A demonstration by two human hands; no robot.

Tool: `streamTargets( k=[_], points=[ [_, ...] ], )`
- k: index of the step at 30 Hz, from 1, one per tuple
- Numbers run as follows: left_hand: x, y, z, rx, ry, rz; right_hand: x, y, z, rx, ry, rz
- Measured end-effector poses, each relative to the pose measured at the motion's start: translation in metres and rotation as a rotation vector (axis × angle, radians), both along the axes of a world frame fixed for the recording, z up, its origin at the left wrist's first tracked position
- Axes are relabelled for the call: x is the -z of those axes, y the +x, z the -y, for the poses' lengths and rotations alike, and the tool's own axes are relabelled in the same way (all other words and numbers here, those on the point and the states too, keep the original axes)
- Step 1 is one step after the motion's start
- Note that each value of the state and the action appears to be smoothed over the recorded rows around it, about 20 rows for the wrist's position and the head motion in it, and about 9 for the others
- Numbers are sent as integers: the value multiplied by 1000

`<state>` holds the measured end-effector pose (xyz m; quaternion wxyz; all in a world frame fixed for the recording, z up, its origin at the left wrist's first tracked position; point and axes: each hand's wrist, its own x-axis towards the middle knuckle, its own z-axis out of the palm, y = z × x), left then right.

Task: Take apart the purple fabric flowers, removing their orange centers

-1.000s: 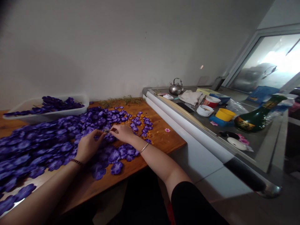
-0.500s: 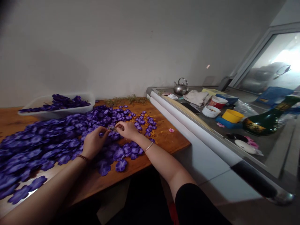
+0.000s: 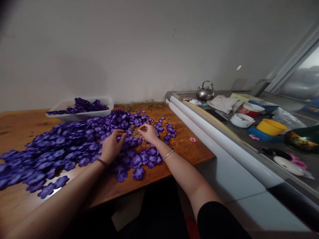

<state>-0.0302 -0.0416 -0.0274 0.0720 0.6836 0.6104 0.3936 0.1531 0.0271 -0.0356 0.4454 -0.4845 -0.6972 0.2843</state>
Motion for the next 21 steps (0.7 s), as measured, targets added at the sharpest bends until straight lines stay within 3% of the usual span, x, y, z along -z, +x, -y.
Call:
streamTargets(
  k=[4,7,10,13,15,20,21],
  points=[
    [3,1,0,2,-2,-25,1,8,2,199,43,328],
    [4,1,0,10,11,-39,-4,9,7,214,20,557],
    [3,0,0,5,27,-35,-18,11,18,211,53,547],
    [1,-1,-1,2,37,-29,-39,31,49,263,151,476],
    [0,-1,-1,0,39,-26,-53,64,81,344,182,462],
    [3,1,-2,-14,-10,-31,-76,199,178,993,51,618],
    [4,1,-2,-17,-25,-34,-78,225,199,1020,22,669]
  ],
)
